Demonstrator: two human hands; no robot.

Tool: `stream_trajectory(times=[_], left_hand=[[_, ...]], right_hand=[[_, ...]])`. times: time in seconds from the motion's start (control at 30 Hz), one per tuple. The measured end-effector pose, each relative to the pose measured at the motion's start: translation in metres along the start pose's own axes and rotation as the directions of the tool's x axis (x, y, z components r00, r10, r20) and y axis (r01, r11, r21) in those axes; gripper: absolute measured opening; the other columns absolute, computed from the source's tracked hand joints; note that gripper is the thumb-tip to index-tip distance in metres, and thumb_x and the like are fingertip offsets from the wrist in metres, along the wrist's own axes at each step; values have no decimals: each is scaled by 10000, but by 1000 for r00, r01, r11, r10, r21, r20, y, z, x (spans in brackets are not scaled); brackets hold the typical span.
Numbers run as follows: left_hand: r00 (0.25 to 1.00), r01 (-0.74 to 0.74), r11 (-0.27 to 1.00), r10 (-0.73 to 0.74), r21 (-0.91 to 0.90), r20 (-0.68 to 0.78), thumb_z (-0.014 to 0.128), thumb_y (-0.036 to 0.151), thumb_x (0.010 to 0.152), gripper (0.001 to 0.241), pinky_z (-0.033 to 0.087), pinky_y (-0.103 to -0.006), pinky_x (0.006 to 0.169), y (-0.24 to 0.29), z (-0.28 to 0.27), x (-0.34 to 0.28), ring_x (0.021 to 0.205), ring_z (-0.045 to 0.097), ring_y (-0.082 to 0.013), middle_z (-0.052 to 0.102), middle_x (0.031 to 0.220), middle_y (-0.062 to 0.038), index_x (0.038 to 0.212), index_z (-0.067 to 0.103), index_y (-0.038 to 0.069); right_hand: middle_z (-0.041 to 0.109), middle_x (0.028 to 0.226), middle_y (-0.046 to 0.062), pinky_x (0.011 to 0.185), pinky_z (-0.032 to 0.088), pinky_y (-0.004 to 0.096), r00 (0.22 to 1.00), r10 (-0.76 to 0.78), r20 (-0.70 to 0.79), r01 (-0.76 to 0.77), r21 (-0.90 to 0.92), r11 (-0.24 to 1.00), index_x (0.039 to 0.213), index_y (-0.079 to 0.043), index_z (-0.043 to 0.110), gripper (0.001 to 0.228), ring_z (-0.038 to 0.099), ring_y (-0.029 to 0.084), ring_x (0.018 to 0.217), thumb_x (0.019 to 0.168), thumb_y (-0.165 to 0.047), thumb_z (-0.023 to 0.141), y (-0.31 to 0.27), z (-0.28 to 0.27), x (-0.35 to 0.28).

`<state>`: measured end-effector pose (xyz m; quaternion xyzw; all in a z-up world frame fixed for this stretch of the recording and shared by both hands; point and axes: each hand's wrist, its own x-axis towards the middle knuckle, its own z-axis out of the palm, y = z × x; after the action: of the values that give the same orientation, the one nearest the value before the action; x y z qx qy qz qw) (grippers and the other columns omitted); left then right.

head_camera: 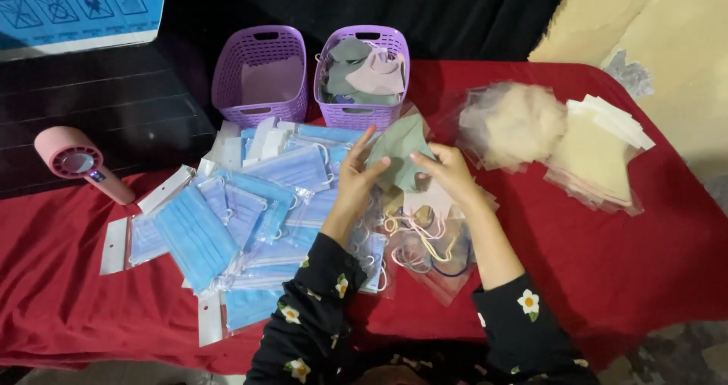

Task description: The person is sorting and packing various fabric masks into plastic sleeves and baskets on a red table.

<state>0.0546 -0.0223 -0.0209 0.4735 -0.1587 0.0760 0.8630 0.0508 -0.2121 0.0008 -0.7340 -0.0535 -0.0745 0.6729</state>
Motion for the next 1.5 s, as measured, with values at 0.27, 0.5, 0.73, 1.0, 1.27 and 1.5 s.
stream_trajectory(times=[0.27,0.5,0.73,1.0,1.27,1.5], left_hand=[[1000,17,1000,-17,-13,-8,744,0,908,602,628,-267,618,5,6,5,903,716,-168,712,1189,-141,1464,548,122],[979,204,979,-204,-24,-19,840,67,852,312,645,-391,699,-132,-61,26,840,750,-207,764,957,-105,1142,724,59],[969,248,967,-246,-53,38,825,138,899,278,647,-430,721,-71,-28,10,832,764,-274,751,928,-159,1108,721,-13],[982,104,989,-119,-108,-149,816,203,903,319,564,-407,815,36,27,-5,912,668,-199,641,950,-73,1083,639,9],[990,110,985,-121,-132,-77,843,62,831,378,569,-378,837,14,25,-12,952,675,-182,711,1042,-82,1171,679,31],[977,208,964,-197,-164,82,859,14,788,538,564,-442,900,3,11,-12,1024,687,-235,708,1137,-97,1281,648,52]], right_hand=[[649,1045,8,655,673,403,995,102,17,-102,327,939,1163,-44,706,242,644,135,920,950,-148,753,-8,19,-7],[672,1138,33,760,686,405,991,102,-92,-56,409,911,1297,3,644,370,662,134,981,973,-156,728,6,29,-1],[672,1163,82,863,668,450,988,146,-55,-89,570,817,1343,-4,620,389,684,194,1017,978,-119,688,-18,25,-12],[678,1257,180,781,666,526,982,104,160,-176,556,812,1347,-10,608,380,713,324,1069,980,-100,648,-11,31,-14],[686,1268,172,899,635,553,973,63,222,-192,625,756,1387,-83,592,371,713,347,1092,1019,-122,596,-5,29,-9],[705,1254,161,862,654,542,953,31,301,-228,646,729,1459,-214,529,413,748,343,998,1047,-213,558,-3,23,-8]])
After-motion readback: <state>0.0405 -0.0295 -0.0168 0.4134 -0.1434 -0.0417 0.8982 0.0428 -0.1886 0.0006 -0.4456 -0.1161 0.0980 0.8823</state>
